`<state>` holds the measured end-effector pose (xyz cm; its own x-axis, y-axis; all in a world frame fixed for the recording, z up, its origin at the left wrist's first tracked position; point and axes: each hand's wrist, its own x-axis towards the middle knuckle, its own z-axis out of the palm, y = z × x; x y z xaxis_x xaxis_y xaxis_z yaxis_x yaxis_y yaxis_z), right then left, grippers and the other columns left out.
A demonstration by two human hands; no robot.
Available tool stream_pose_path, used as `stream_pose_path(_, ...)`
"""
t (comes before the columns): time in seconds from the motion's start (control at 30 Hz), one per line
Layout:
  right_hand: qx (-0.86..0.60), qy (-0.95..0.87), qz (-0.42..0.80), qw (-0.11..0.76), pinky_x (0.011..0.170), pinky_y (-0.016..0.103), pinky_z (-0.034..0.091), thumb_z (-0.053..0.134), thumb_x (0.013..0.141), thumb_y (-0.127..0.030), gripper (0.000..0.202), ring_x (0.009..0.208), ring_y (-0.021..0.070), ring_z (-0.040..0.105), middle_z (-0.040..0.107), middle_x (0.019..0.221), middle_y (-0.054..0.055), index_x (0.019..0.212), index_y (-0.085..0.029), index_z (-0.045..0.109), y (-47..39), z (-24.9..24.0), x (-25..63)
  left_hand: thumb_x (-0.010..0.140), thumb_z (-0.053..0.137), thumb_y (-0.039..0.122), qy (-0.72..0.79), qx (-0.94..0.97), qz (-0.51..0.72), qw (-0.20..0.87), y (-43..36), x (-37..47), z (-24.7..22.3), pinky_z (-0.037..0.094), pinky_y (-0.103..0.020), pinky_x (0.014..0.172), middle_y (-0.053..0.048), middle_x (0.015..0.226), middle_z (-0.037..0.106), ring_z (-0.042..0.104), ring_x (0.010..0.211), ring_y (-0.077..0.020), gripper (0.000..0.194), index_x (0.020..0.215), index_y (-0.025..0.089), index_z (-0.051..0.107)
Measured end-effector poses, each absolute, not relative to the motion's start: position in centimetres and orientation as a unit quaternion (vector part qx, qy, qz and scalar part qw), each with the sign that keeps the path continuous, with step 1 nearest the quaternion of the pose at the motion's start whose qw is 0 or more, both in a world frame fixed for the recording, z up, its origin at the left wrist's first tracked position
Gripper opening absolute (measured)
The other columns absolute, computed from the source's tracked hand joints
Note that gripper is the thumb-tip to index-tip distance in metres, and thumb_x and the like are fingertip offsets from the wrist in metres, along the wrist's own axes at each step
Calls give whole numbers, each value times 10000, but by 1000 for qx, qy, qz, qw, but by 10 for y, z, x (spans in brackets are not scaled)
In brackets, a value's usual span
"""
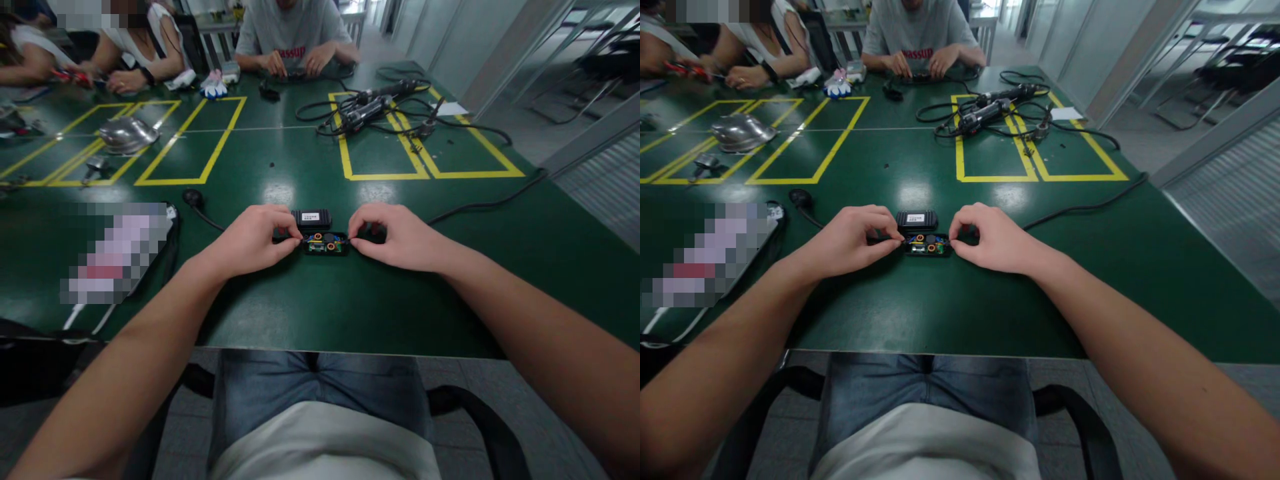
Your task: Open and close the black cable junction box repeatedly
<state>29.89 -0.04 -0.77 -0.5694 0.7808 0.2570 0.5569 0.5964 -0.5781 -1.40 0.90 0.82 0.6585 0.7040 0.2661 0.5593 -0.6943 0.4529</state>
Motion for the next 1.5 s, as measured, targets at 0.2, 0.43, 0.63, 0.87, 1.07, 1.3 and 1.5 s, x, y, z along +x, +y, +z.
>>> stream_pose_path(0.2, -391, -859, 168, 284, 965, 508, 568, 727, 949, -297, 125, 1126, 364, 718, 818, 1185, 116, 1068, -271, 700, -2, -21, 296, 1013, 663, 296, 406, 875, 235, 120, 8, -12, 5, 587, -397, 918, -85, 1015, 821, 757, 948, -251, 227, 1037, 180, 856)
stream_pose_path(0.43, -380, -875, 147, 261, 1070, 566, 568, 803, 959, -421, 270, 1168, 389, 718, 816, 1268, 137, 1173, -260, 769, -5, -22, 296, 1038, 730, 308, 453, 853, 230, 118, 14, -10, -2, 578, -523, 1189, -136, 1489, 823, 731, 1371, -342, 415, 1427, 203, 828)
stream_pose_path(0.63, -376, -880, 146, 252, 1074, 575, 580, 860, 931, -486, 407, 1172, 394, 729, 819, 1281, 136, 1259, -259, 781, -5, -19, 297, 1027, 760, 261, 459, 846, 230, 144, 20, -7, -8, 554, -523, 1256, -96, 1394, 876, 779, 1332, -319, 339, 1343, 242, 883)
stream_pose_path(0.87, -376, -881, 148, 248, 1062, 584, 599, 882, 908, -493, 437, 1155, 394, 743, 825, 1274, 141, 1259, -253, 777, -4, -19, 298, 1008, 804, 242, 479, 835, 227, 150, 20, -6, -8, 589, -505, 1178, -93, 1315, 894, 781, 1256, -316, 329, 1325, 259, 893)
stream_pose_path(1.07, -407, -863, 173, 245, 999, 542, 626, 889, 889, -493, 553, 1073, 363, 766, 818, 1264, 135, 1353, -241, 724, -6, -15, 298, 995, 843, 263, 494, 820, 268, 112, 11, -5, 0, 589, -428, 1018, -62, 1114, 883, 766, 1091, -284, 361, 1354, 269, 878)
stream_pose_path(1.3, -424, -853, 189, 238, 1018, 546, 626, 972, 801, -498, 891, 1105, 371, 766, 799, 1339, 131, 1581, -260, 613, -7, -13, 300, 1006, 840, 377, 420, 847, 289, 152, 2, -8, 10, 550, -339, 866, -28, 1011, 836, 724, 878, -210, 337, 1324, 271, 880)
stream_pose_path(1.5, -385, -878, 162, 234, 1052, 565, 616, 949, 846, -522, 607, 1136, 384, 762, 816, 1306, 135, 1366, -259, 780, -3, -15, 302, 997, 824, 422, 396, 872, 231, 171, 0, -7, 12, 536, -312, 798, -24, 943, 819, 724, 819, -197, 347, 1300, 266, 886)
